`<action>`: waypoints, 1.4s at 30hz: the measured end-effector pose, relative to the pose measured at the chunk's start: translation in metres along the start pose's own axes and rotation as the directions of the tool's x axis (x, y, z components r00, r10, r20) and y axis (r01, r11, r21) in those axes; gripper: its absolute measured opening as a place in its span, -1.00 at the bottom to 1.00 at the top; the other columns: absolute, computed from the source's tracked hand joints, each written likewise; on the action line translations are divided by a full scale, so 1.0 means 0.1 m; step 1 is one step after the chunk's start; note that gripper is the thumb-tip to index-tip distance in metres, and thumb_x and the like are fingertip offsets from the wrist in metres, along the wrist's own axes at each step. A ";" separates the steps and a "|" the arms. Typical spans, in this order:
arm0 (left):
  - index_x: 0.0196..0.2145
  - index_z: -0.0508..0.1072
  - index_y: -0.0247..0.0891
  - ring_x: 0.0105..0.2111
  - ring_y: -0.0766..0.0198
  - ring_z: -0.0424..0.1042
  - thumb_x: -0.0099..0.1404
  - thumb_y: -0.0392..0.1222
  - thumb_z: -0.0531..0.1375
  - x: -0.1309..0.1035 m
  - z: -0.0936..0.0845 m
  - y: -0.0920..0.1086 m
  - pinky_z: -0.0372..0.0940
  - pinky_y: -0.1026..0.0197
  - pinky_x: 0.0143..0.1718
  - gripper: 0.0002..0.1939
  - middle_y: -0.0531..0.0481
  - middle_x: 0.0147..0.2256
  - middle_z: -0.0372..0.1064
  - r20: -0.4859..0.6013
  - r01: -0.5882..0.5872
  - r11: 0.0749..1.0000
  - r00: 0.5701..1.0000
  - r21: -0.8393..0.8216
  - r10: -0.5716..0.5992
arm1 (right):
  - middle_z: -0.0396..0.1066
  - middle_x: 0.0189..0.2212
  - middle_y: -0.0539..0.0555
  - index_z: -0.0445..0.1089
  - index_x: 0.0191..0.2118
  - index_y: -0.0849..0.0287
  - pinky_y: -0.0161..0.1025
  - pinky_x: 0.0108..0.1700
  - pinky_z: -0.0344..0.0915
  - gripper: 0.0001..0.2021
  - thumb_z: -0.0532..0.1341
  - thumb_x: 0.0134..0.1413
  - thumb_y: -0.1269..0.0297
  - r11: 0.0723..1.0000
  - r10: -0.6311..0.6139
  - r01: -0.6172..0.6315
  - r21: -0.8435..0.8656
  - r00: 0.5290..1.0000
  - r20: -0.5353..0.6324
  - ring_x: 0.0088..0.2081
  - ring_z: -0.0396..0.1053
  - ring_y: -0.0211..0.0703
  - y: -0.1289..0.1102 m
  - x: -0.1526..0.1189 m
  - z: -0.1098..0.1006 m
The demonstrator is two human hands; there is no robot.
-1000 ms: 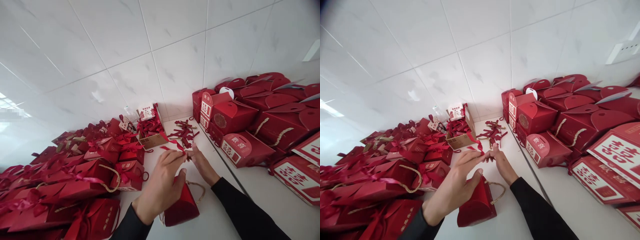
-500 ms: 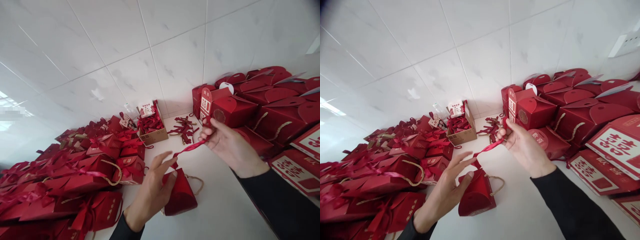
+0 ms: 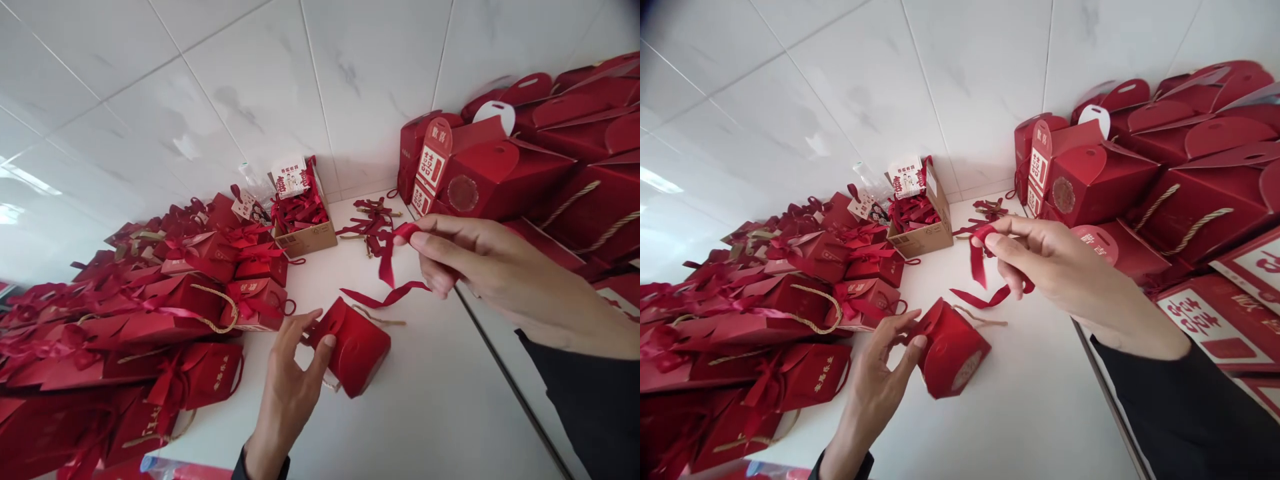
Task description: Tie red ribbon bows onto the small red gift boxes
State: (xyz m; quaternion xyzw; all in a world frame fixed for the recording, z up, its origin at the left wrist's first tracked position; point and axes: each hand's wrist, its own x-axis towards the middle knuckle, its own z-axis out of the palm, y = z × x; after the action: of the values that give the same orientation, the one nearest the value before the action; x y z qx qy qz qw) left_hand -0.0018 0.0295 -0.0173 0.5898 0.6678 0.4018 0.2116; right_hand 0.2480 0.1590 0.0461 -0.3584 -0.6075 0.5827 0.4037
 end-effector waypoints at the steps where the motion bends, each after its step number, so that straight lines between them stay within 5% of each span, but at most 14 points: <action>1: 0.06 0.55 -0.16 -0.25 0.22 0.48 0.45 0.02 0.24 -0.03 0.02 0.01 0.44 0.16 -0.18 -0.67 -0.06 -0.18 0.51 -0.045 0.023 1.000 0.999 0.007 -0.022 | 0.40 -0.56 -0.06 0.47 -0.34 0.03 -0.24 -0.43 0.21 -0.69 0.28 0.33 -0.06 1.000 -0.015 0.015 -0.010 0.999 0.037 -0.49 0.30 -0.22 -0.02 -0.01 0.02; 4: 0.15 0.48 -0.18 -0.29 0.23 0.48 0.49 0.06 0.18 -0.12 0.06 0.03 0.43 0.16 -0.23 -0.60 -0.05 -0.21 0.49 -0.099 0.067 0.997 0.993 0.031 -0.063 | 0.41 -0.54 -0.05 0.46 -0.36 0.03 -0.25 -0.47 0.22 -0.70 0.29 0.30 -0.04 0.999 -0.023 0.029 -0.040 0.992 0.126 -0.51 0.32 -0.23 -0.05 -0.03 0.10; 7: 0.23 0.41 -0.16 -0.29 0.22 0.47 0.54 0.03 0.11 -0.18 0.06 0.06 0.42 0.14 -0.24 -0.58 -0.04 -0.22 0.47 -0.112 0.071 0.995 0.992 0.074 -0.063 | 0.21 -0.65 -0.11 0.37 -0.48 0.05 -0.31 -0.62 0.01 -0.61 0.33 0.25 -0.07 0.996 0.015 0.002 -0.094 0.983 0.183 -0.64 0.08 -0.32 -0.06 -0.02 0.17; 9: 0.27 0.37 -0.13 -0.19 0.18 0.48 0.55 -0.03 0.10 -0.19 0.06 0.10 0.42 0.10 -0.16 -0.59 -0.08 -0.13 0.48 -0.162 0.037 0.993 0.987 0.111 -0.019 | 0.14 -0.66 -0.14 0.41 -0.43 0.06 -0.32 -0.65 -0.08 -0.63 0.27 0.32 -0.06 0.994 0.016 0.012 -0.113 0.969 0.245 -0.65 -0.01 -0.33 -0.04 -0.02 0.20; 12: 0.27 0.37 -0.05 0.04 0.08 0.43 0.52 -0.14 0.14 -0.19 0.05 0.21 0.39 -0.01 0.03 -0.60 -0.14 0.10 0.42 -0.230 -0.082 0.984 0.966 0.156 0.117 | 0.26 -0.60 -0.10 0.49 -0.23 0.07 -0.32 -0.58 0.05 -0.69 0.16 0.42 -0.02 0.987 0.027 0.033 -0.157 0.931 0.364 -0.59 0.16 -0.29 0.00 -0.06 0.21; 15: 0.35 0.27 0.05 0.17 0.03 0.37 0.52 -0.17 0.14 -0.14 0.03 0.36 0.36 -0.07 0.14 -0.50 -0.13 0.22 0.34 -0.152 -0.153 0.977 0.973 0.151 0.176 | 0.32 -0.52 -0.06 0.46 -0.30 0.07 -0.30 -0.53 0.12 -0.68 0.18 0.42 -0.01 0.976 0.105 -0.003 -0.216 0.881 0.462 -0.51 0.25 -0.25 0.01 -0.10 0.21; 18: 0.50 -0.03 0.09 0.31 -0.02 0.26 0.52 -0.12 0.14 -0.03 0.00 0.44 0.29 -0.10 0.24 -0.30 -0.12 0.35 0.22 0.009 -0.185 0.982 0.983 0.047 0.185 | 0.19 -0.55 -0.09 0.42 -0.37 0.08 -0.31 -0.58 0.01 -0.63 0.14 0.44 -0.01 0.957 0.146 0.024 -0.290 0.822 0.551 -0.56 0.10 -0.29 0.00 -0.12 0.21; 20: 0.43 0.15 0.06 0.27 0.02 0.29 0.52 -0.12 0.15 0.07 -0.02 0.44 0.28 -0.04 0.22 -0.41 -0.10 0.26 0.32 0.077 -0.213 0.977 0.974 -0.016 0.214 | 0.19 -0.56 -0.09 0.47 -0.34 0.07 -0.31 -0.57 0.03 -0.62 0.11 0.45 0.00 0.936 0.147 0.080 -0.344 0.797 0.586 -0.57 0.10 -0.29 -0.02 -0.11 0.20; 23: -0.03 0.53 -0.05 0.04 0.13 0.41 0.51 -0.17 0.19 0.19 -0.06 0.40 0.29 0.08 0.07 -0.85 -0.02 -0.08 0.44 0.111 -0.253 0.967 0.961 -0.010 0.253 | 0.26 -0.58 -0.08 0.46 -0.40 0.07 -0.31 -0.56 0.12 -0.60 0.12 0.44 0.02 0.897 0.142 0.153 -0.415 0.788 0.599 -0.58 0.18 -0.27 -0.01 -0.09 0.11; 26: -0.24 0.47 -0.12 -0.07 0.19 0.42 0.52 -0.22 0.17 0.24 -0.08 0.36 0.26 0.13 -0.02 -0.87 0.03 -0.20 0.45 0.091 -0.246 0.968 0.964 -0.037 0.249 | 0.32 -0.60 -0.07 0.43 -0.46 0.07 -0.30 -0.59 0.13 -0.59 0.13 0.42 0.03 0.855 0.155 0.198 -0.479 0.784 0.601 -0.61 0.22 -0.26 0.02 -0.07 0.00; 30: -0.24 0.43 -0.12 -0.19 0.26 0.44 0.49 -0.27 0.20 0.20 -0.06 0.39 0.23 0.11 0.03 -0.90 0.11 -0.26 0.47 0.101 -0.287 0.957 0.952 -0.031 0.289 | 0.57 -0.39 0.01 0.63 -0.14 0.01 -0.29 -0.50 0.31 -0.78 0.29 0.31 0.05 0.869 0.142 0.177 -0.462 0.806 0.575 -0.51 0.43 -0.17 0.07 -0.06 0.01; 32: -0.24 0.42 -0.13 -0.26 0.30 0.42 0.46 -0.32 0.23 0.19 -0.03 0.43 0.19 0.09 0.09 -0.88 0.16 -0.32 0.47 0.120 -0.361 0.932 0.925 -0.007 0.360 | 0.62 -0.22 0.06 0.58 0.09 -0.02 -0.26 -0.37 0.42 -0.67 0.33 0.27 0.05 0.918 0.137 0.103 -0.382 0.823 0.551 -0.36 0.53 -0.10 0.09 -0.05 0.11; 38: -0.13 0.45 -0.12 -0.17 0.25 0.42 0.44 -0.34 0.23 0.17 -0.03 0.43 0.23 0.08 0.10 -0.87 0.08 -0.22 0.47 0.088 -0.383 0.922 0.922 0.057 0.377 | 0.35 -0.54 -0.06 0.54 -0.26 0.09 -0.33 -0.53 0.14 -0.67 0.19 0.37 -0.03 0.928 0.191 -0.010 -0.373 0.872 0.450 -0.52 0.26 -0.24 0.13 -0.03 0.29; 42: 0.23 0.29 -0.12 0.25 0.15 0.24 0.37 -0.42 0.19 0.09 -0.10 0.31 0.05 -0.03 0.37 -0.48 -0.04 0.18 0.37 0.295 -0.414 0.902 0.883 0.123 0.365 | 0.25 -0.53 -0.10 0.48 -0.22 0.10 -0.34 -0.51 0.17 -0.65 0.17 0.38 -0.08 0.902 0.264 -0.076 -0.425 0.876 0.404 -0.53 0.21 -0.28 0.07 -0.05 0.19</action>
State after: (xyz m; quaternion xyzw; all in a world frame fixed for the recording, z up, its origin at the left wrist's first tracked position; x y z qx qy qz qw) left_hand 0.0076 0.0349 0.0144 0.7774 0.5348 0.2906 0.1587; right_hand 0.2323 0.1472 0.0387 -0.3401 -0.7551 0.5484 0.1163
